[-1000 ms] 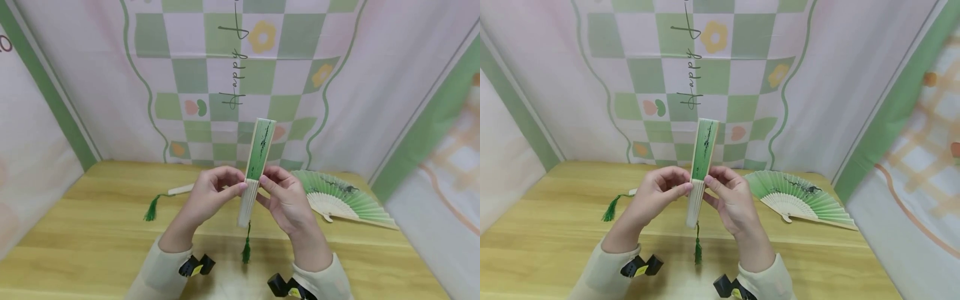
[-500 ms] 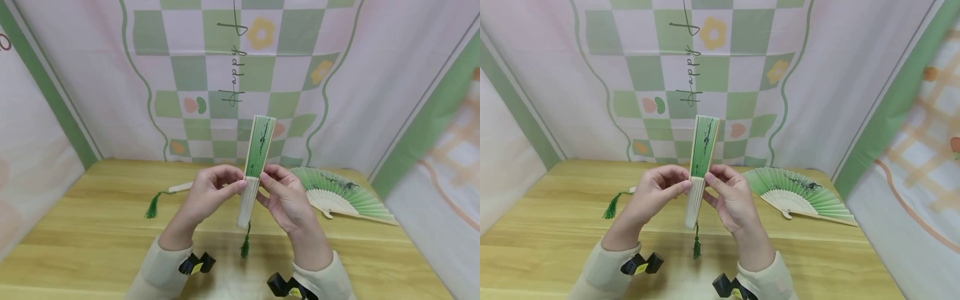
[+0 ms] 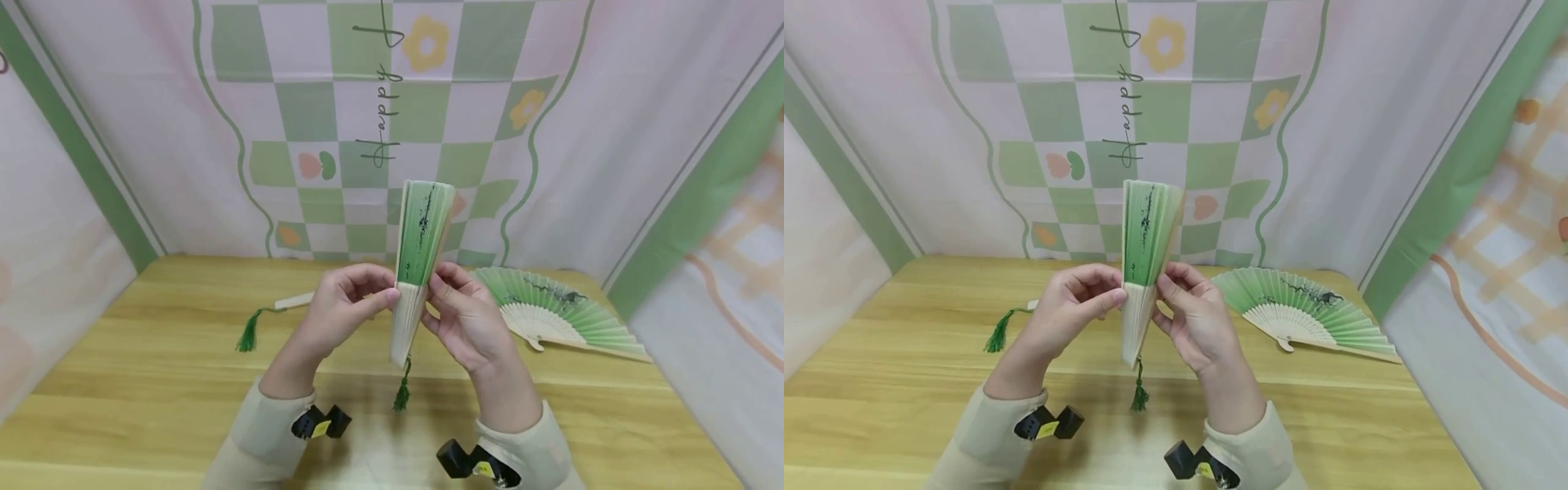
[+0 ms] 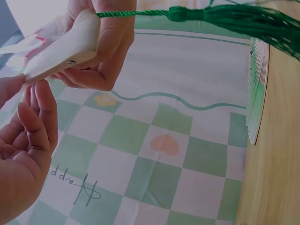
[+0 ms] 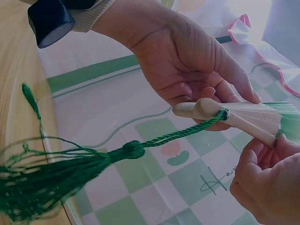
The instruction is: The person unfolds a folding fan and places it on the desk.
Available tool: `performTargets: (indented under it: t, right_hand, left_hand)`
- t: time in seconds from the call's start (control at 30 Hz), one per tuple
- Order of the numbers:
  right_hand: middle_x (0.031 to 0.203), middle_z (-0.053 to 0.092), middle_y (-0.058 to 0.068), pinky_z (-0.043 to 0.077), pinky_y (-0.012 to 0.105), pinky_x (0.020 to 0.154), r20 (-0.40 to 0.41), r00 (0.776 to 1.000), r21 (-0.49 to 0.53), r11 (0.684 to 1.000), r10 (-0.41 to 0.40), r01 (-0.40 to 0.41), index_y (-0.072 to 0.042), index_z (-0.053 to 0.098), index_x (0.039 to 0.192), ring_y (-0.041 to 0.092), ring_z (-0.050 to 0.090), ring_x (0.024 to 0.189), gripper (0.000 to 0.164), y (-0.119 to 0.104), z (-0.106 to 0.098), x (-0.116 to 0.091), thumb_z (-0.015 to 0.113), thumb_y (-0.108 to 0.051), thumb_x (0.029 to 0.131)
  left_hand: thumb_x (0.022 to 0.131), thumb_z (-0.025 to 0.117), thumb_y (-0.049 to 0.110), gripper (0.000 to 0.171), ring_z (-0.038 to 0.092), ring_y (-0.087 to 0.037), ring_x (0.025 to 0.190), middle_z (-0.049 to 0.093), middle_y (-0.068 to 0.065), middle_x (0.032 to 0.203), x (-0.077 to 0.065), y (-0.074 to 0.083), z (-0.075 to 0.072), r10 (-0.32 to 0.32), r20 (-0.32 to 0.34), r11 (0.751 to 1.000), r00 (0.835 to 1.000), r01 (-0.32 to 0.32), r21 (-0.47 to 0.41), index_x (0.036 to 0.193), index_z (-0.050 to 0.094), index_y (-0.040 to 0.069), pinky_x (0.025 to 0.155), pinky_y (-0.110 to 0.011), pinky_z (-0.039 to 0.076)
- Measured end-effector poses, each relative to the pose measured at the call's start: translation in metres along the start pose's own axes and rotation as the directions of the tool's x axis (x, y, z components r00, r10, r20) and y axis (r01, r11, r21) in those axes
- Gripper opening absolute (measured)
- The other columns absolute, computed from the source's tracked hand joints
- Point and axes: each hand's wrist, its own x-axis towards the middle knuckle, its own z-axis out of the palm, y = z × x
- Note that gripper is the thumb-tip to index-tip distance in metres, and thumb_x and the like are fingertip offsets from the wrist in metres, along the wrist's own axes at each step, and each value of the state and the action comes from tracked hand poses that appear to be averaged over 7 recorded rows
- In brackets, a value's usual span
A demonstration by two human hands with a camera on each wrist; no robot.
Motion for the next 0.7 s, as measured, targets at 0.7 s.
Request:
performTargets:
  t: [0.7]
  right_hand:
    - [0.087,0.061,-0.003,0.050,0.023,0.068,-0.065,0.998,0.078,0.997,-0.014,0.019,-0.013,0.057,0.091,0.008,0.058,0.078,0.007,-0.002,-0.004,0.004,0.052,-0.009,0.093]
  left_hand:
    - [0.087,0.059,0.004,0.009,0.051,-0.011,0.067,0.059,0.001,0.079,-0.002,0.004,-0.017,0.029,0.001,0.996,1.000,-0.029,-0.089,0.094,0.058,-0.002,0.057,-0.021,0.046]
